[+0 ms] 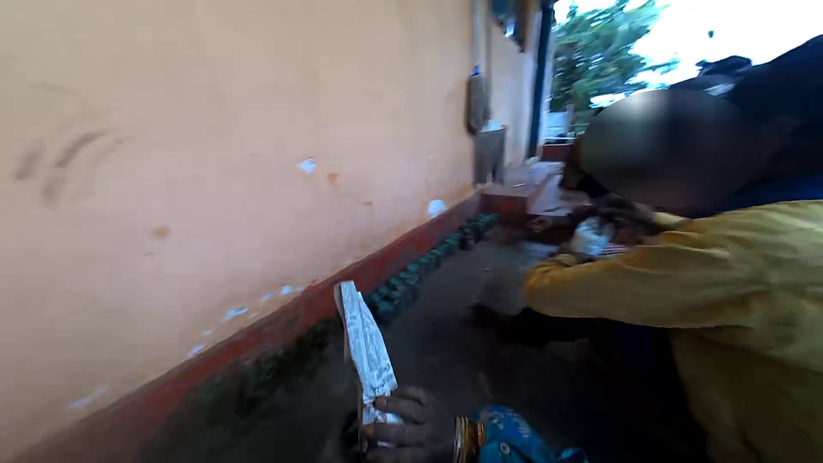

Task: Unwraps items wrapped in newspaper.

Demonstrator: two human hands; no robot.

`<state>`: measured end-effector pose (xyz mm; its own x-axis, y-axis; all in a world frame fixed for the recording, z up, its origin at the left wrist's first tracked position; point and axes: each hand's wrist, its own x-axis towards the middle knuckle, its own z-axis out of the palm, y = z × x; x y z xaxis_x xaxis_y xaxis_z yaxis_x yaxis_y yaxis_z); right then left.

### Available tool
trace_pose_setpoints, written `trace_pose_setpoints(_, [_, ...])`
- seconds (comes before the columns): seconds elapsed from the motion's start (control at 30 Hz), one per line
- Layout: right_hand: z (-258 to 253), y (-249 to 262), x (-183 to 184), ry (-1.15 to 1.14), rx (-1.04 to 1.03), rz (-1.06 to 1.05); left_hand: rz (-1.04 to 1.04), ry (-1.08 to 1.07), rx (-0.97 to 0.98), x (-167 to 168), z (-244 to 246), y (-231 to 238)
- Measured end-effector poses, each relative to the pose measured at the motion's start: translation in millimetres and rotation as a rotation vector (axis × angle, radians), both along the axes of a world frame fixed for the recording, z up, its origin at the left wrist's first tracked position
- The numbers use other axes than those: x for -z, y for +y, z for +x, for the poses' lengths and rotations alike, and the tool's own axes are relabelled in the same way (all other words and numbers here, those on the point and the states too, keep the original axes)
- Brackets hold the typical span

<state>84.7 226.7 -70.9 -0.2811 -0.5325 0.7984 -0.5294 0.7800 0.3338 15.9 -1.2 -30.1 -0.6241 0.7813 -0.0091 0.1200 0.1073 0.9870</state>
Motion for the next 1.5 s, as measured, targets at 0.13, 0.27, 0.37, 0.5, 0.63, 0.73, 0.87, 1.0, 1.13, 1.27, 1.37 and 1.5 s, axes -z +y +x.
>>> trace_pose_setpoints(0.13, [-47,-32,61,-0.231,-0.125,0.035,0.136,-0.191,-0.269,5,2,-5])
trace_pose_setpoints(0.27, [-43,-45,77,-0.469,-0.115,-0.381,0.299,-0.13,-0.37,76,-43,-6])
trace_pose_setpoints(0.37, [-38,-42,86,-0.822,-0.07,-0.83,0.129,0.065,-0.471,76,-53,2])
trace_pose_setpoints(0.5, [-42,-36,82,-1.287,-0.238,-1.278,-0.062,0.212,-0.38,94,-49,13])
trace_pose_setpoints(0.63, [-41,-35,76,-1.328,-0.092,-1.561,-0.071,0.289,-0.251,99,-40,22])
trace_pose_setpoints(0.73, [-39,-34,65,-1.248,-0.103,-1.691,-0.042,0.374,-0.312,97,-41,22])
trace_pose_setpoints(0.87, [-41,-34,69,-1.175,-0.133,-1.793,-0.135,0.476,-0.344,95,-41,17])
trace_pose_setpoints(1.0, [-46,-35,80,-1.096,-0.193,-1.905,-0.225,0.507,-0.274,92,-37,21])
trace_pose_setpoints(1.13, [-47,-33,80,-1.062,-0.193,-1.971,-0.262,0.509,-0.321,87,-31,26])
trace_pose_setpoints(1.27, [-49,-35,78,-1.01,-0.276,-2.083,-0.175,0.728,-0.456,96,-31,27])
trace_pose_setpoints(1.37, [-50,-36,79,-1.005,-0.276,-2.109,-0.219,0.774,-0.489,97,-27,30])
trace_pose_setpoints(1.5, [-49,-41,77,-1.019,-0.252,-2.164,-0.235,0.839,-0.516,98,-20,41])
